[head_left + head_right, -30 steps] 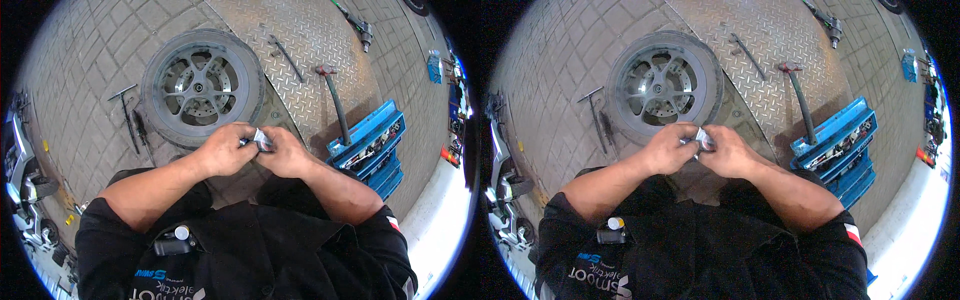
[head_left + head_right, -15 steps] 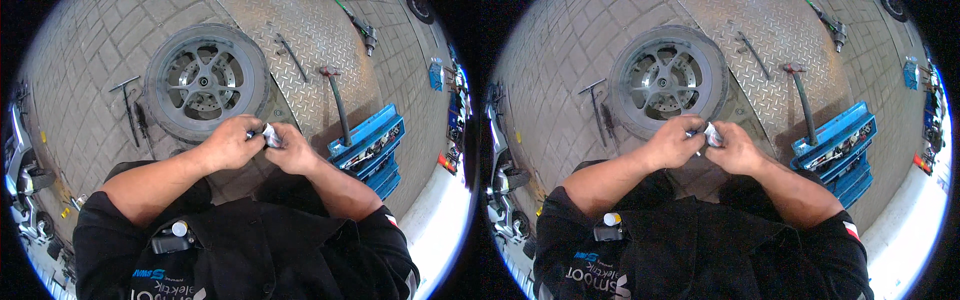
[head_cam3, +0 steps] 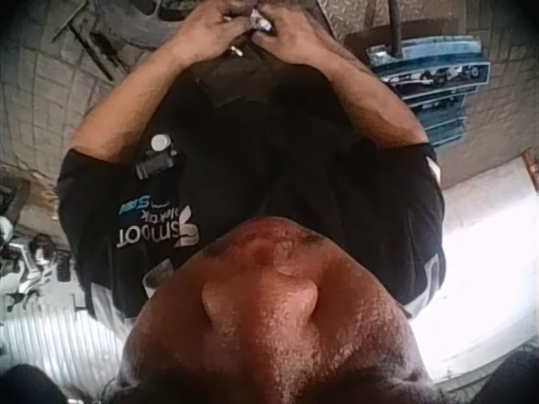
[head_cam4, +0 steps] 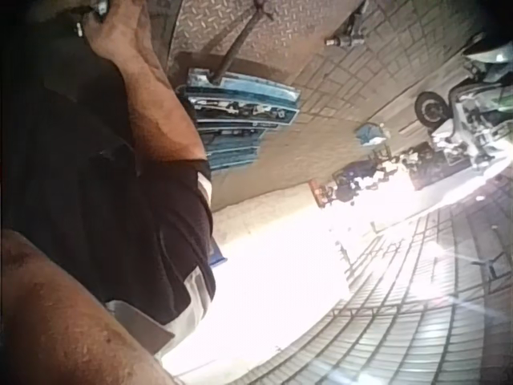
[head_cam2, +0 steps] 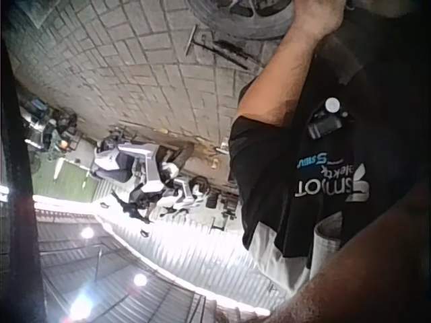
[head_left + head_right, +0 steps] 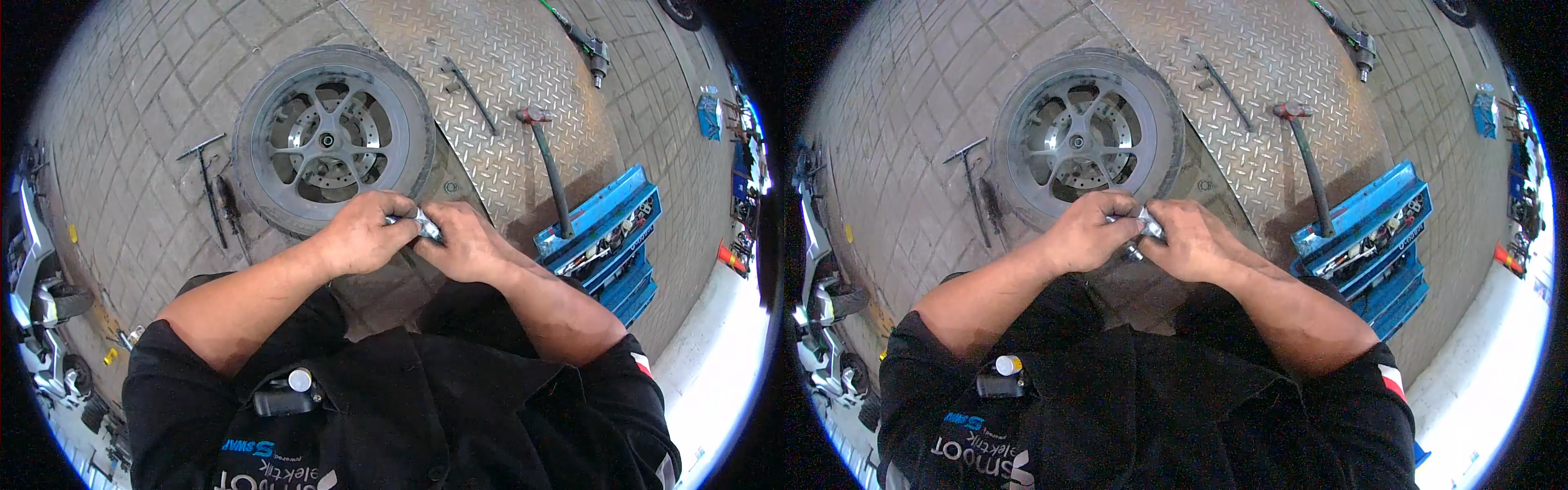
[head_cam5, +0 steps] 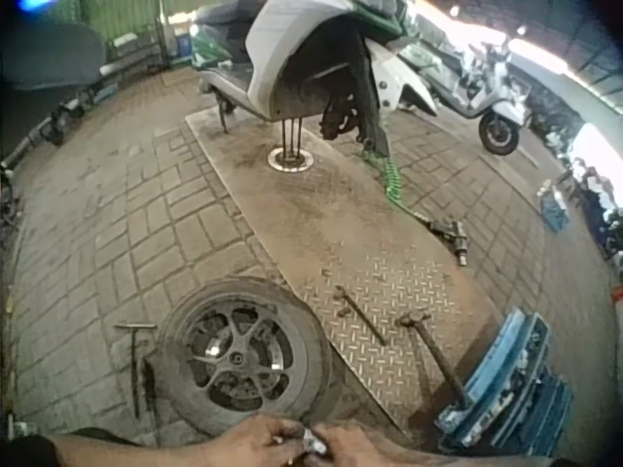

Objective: The person applies lubricant to a bearing by hand, inserts the bearing into a scooter wheel, and then uses a hammer and a metal rod to seat the bearing and axle components into the wheel hub.

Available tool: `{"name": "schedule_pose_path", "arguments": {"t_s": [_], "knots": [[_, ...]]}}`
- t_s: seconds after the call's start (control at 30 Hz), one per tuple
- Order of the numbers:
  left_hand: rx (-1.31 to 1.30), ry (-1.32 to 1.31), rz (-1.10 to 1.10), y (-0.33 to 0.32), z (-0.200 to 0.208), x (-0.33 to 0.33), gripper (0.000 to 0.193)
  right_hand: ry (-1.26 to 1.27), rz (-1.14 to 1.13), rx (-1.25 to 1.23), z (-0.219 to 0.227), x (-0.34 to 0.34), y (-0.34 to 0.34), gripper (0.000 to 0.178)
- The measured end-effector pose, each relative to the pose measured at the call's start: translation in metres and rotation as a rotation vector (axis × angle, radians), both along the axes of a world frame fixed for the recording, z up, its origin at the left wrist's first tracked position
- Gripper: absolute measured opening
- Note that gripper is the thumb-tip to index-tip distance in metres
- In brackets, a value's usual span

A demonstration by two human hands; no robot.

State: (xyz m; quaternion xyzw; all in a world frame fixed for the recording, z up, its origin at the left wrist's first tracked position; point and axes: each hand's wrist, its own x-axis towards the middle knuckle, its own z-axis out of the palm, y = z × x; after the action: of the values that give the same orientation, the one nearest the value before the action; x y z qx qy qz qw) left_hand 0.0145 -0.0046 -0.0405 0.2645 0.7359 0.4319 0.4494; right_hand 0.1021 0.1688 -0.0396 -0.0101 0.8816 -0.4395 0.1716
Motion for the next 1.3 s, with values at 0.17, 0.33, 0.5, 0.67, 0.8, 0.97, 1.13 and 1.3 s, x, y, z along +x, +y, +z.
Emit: {"name": "schedule_pose_path", "arguments": {"t_s": [0.17,0.33,0.5,0.67,0.8,0.97,1.13,1.3], "knots": [[0.003,0.094,0.042,0.002,0.007,0.004,0.026,-0.017,-0.034,0.075,0.013,0.002,-0.005,0.024],[-0.001,0.098,0.023,0.008,0.012,0.0,0.026,-0.007,-0.076,0.042,0.012,0.006,-0.005,0.02],[-0.017,0.028,0.09,0.009,0.012,0.001,0.028,0.055,-0.087,0.069,0.014,0.009,-0.005,0.018],[0.048,0.04,0.101,0.006,0.011,-0.001,0.021,0.028,-0.02,0.045,0.011,0.0,0.003,0.027],[0.041,0.115,0.071,-0.002,0.011,-0.011,0.02,0.323,-0.128,0.119,0.008,-0.007,0.006,0.034],[0.04,0.149,0.056,-0.005,0.006,-0.011,0.021,0.152,-0.1,0.065,0.017,-0.01,0.009,0.033],[-0.008,0.065,0.022,-0.003,0.005,-0.011,0.022,0.163,-0.061,0.137,0.015,-0.008,0.006,0.024],[0.081,0.104,-0.116,-0.004,0.002,-0.012,0.022,0.256,-0.023,0.194,0.015,-0.005,0.003,0.017]]}}
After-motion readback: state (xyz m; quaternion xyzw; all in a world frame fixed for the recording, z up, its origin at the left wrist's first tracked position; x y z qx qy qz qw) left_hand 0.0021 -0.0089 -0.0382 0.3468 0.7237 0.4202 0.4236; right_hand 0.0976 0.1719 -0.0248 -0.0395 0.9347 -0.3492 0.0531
